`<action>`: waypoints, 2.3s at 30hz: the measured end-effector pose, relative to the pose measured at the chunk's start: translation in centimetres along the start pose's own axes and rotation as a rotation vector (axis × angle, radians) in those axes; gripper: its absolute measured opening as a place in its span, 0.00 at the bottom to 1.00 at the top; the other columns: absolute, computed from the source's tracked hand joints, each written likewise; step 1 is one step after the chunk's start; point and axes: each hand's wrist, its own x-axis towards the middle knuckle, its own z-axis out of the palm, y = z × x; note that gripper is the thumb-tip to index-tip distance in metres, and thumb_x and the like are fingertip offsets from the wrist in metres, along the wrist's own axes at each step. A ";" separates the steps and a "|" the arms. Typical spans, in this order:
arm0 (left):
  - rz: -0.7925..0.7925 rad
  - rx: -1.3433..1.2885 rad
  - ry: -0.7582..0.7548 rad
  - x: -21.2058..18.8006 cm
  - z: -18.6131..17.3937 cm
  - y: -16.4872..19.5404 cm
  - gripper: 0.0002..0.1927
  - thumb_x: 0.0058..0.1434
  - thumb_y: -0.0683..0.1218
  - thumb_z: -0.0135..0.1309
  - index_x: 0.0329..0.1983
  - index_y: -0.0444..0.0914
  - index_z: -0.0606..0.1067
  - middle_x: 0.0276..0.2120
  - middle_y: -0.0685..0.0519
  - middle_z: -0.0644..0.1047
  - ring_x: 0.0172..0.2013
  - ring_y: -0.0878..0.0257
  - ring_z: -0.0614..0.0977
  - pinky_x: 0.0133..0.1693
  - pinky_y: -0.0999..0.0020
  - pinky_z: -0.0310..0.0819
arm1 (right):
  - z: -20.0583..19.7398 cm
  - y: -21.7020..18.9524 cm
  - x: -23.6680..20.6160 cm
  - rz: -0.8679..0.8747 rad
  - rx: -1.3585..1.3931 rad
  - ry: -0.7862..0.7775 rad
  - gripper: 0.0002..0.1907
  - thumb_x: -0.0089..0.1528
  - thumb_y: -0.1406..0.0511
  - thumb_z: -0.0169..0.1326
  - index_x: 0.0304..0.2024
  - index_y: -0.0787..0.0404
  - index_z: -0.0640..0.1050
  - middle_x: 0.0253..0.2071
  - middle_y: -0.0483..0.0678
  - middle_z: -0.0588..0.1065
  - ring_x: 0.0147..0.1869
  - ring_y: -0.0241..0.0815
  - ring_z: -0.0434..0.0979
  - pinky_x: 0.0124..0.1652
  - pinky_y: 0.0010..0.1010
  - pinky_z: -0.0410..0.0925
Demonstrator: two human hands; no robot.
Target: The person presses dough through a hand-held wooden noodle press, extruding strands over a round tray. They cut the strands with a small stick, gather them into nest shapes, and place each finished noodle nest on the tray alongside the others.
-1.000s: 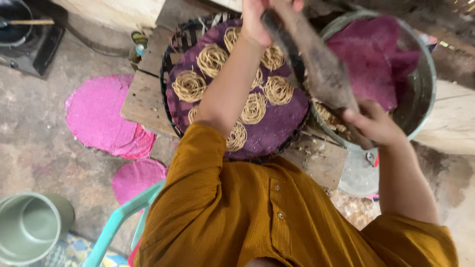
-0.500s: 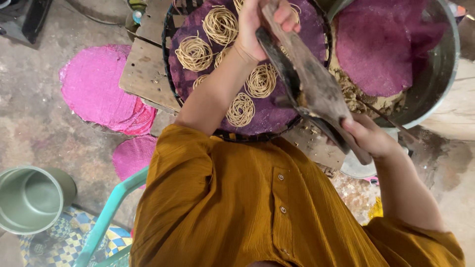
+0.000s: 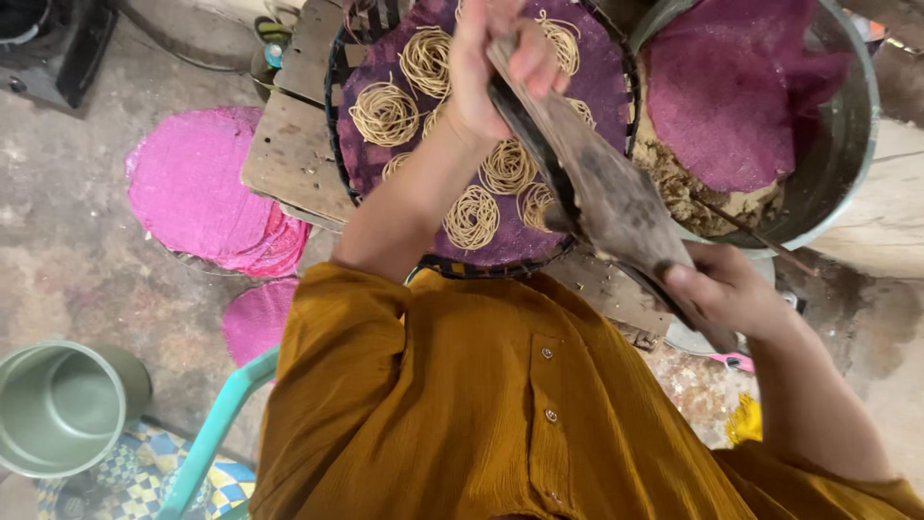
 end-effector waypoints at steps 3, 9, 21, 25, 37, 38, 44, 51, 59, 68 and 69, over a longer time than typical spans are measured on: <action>-0.062 -0.009 0.090 0.0 1.1 -1.0 0.25 0.67 0.68 0.39 0.30 0.46 0.71 0.16 0.58 0.65 0.22 0.61 0.71 0.38 0.58 0.72 | -0.8 -0.8 -1.5 -0.019 -0.038 0.098 0.33 0.60 0.46 0.55 0.45 0.72 0.81 0.29 0.54 0.81 0.32 0.43 0.82 0.31 0.34 0.76; 0.024 0.017 0.002 1.7 0.6 1.7 0.26 0.68 0.62 0.34 0.27 0.39 0.67 0.20 0.54 0.65 0.23 0.60 0.71 0.39 0.58 0.71 | -0.2 -1.6 0.5 -0.131 -0.040 0.154 0.28 0.61 0.50 0.57 0.42 0.72 0.81 0.27 0.51 0.81 0.30 0.41 0.81 0.31 0.33 0.74; -0.129 -0.029 0.039 -1.1 -0.6 -2.7 0.33 0.73 0.72 0.34 0.61 0.46 0.74 0.17 0.58 0.65 0.23 0.61 0.71 0.42 0.61 0.72 | 1.7 2.3 -1.0 0.064 0.044 0.155 0.27 0.62 0.53 0.57 0.49 0.72 0.80 0.28 0.51 0.80 0.32 0.39 0.81 0.35 0.32 0.74; -0.171 -0.010 -0.025 0.5 -2.9 -3.2 0.32 0.69 0.72 0.37 0.57 0.48 0.78 0.21 0.58 0.65 0.25 0.62 0.71 0.44 0.61 0.71 | 2.2 2.6 0.7 -0.009 0.150 0.145 0.32 0.62 0.53 0.57 0.59 0.71 0.77 0.32 0.51 0.80 0.35 0.38 0.79 0.36 0.32 0.73; -0.133 0.188 0.024 2.9 -0.4 0.2 0.35 0.67 0.69 0.41 0.59 0.37 0.72 0.56 0.45 0.77 0.57 0.51 0.79 0.64 0.44 0.68 | 1.6 7.1 -1.7 -0.485 0.394 0.047 0.32 0.55 0.59 0.68 0.56 0.71 0.74 0.43 0.50 0.77 0.44 0.38 0.78 0.44 0.28 0.72; -0.110 0.164 0.007 1.7 0.0 2.2 0.33 0.68 0.67 0.41 0.64 0.39 0.70 0.62 0.47 0.74 0.62 0.52 0.77 0.65 0.42 0.67 | 2.3 8.7 -2.3 -0.497 0.563 0.009 0.25 0.56 0.61 0.69 0.49 0.68 0.75 0.38 0.48 0.75 0.41 0.38 0.74 0.39 0.29 0.72; 0.331 0.474 0.244 -15.2 0.2 15.9 0.39 0.72 0.74 0.36 0.71 0.44 0.67 0.57 0.53 0.75 0.54 0.56 0.76 0.56 0.58 0.69 | 4.0 19.8 -12.5 -0.275 0.796 0.134 0.27 0.49 0.65 0.65 0.48 0.76 0.79 0.41 0.55 0.80 0.42 0.41 0.79 0.38 0.30 0.70; 0.794 0.189 1.155 -31.1 -5.1 14.9 0.33 0.66 0.67 0.39 0.68 0.46 0.68 0.43 0.54 0.76 0.40 0.59 0.75 0.44 0.59 0.72 | 6.3 25.8 -12.3 0.280 0.491 0.211 0.32 0.54 0.69 0.62 0.61 0.67 0.74 0.47 0.49 0.80 0.48 0.36 0.78 0.46 0.28 0.69; 0.881 0.075 1.262 -30.5 -6.4 12.1 0.24 0.66 0.63 0.48 0.59 0.48 0.70 0.44 0.55 0.76 0.40 0.59 0.76 0.44 0.57 0.71 | 11.3 15.8 -1.4 0.104 -0.359 0.421 0.37 0.53 0.61 0.68 0.65 0.61 0.74 0.44 0.54 0.79 0.41 0.49 0.81 0.39 0.41 0.73; 1.253 -0.190 1.626 -41.9 -5.7 12.7 0.23 0.64 0.56 0.50 0.59 0.46 0.68 0.42 0.54 0.76 0.36 0.60 0.75 0.41 0.61 0.72 | 14.0 11.7 4.8 0.130 -0.554 0.273 0.34 0.57 0.60 0.65 0.65 0.59 0.74 0.51 0.55 0.76 0.50 0.53 0.78 0.47 0.44 0.71; 1.293 -0.219 1.659 -43.1 -6.3 12.8 0.23 0.64 0.56 0.50 0.59 0.44 0.69 0.40 0.53 0.76 0.34 0.60 0.75 0.38 0.62 0.72 | 14.4 11.3 5.0 0.121 -0.564 0.248 0.33 0.58 0.60 0.64 0.65 0.59 0.74 0.52 0.55 0.76 0.51 0.54 0.77 0.48 0.44 0.71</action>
